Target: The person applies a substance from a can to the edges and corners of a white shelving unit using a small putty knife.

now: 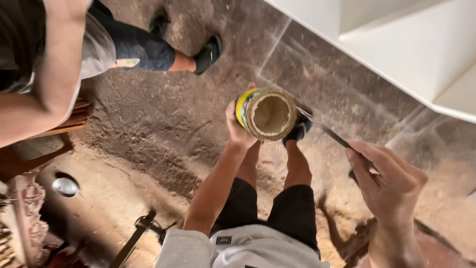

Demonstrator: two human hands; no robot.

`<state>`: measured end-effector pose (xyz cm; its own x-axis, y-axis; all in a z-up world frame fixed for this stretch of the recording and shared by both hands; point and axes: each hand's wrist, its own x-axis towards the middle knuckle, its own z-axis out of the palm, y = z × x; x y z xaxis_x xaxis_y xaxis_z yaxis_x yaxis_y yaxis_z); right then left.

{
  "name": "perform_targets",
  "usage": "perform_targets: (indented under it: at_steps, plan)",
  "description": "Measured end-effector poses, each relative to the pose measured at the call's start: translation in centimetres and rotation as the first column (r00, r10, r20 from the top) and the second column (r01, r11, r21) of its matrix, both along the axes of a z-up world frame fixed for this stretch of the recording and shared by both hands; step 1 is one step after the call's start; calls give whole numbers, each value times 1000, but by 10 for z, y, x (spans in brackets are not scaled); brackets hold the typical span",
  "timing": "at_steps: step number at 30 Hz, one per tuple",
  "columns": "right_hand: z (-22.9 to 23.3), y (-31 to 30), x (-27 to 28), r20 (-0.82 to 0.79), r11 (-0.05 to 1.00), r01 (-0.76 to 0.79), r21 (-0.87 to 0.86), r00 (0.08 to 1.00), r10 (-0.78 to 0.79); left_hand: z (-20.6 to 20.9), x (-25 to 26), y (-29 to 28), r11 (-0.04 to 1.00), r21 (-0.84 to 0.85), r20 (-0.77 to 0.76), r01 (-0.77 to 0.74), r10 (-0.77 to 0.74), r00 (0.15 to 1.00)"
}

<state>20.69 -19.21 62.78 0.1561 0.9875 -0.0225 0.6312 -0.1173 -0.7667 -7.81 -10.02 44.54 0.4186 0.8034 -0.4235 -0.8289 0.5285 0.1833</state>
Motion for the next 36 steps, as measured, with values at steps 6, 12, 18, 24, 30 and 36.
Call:
perform_targets:
  at_steps: [6, 12, 18, 24, 30, 36]
  plan:
    - [27, 24, -37, -12, 993, -116, -29, 993, 116, 18, -8, 14, 997, -49, -25, 55, -56, 998]
    - [18, 58, -70, -76, 981, -194, 1, 978, 193, 33, -10, 21, 993, -3, -125, 115, -115, 985]
    - [9, 70, -88, -72, 980, -194, -35, 979, 191, 36, -12, 25, 989, -1, -93, 147, -146, 985]
    - [-10, 83, -91, -144, 983, -178, -39, 975, 171, 32, -15, 34, 984, 0, -51, 179, -179, 983]
    - [-22, 78, -61, -302, 961, -12, -276, 950, -75, 34, -27, 49, 986, 24, -172, 167, -160, 972]
    - [-35, 30, -23, -614, 891, 194, -409, 664, -427, 31, -49, 77, 988, 23, -232, 150, -141, 962]
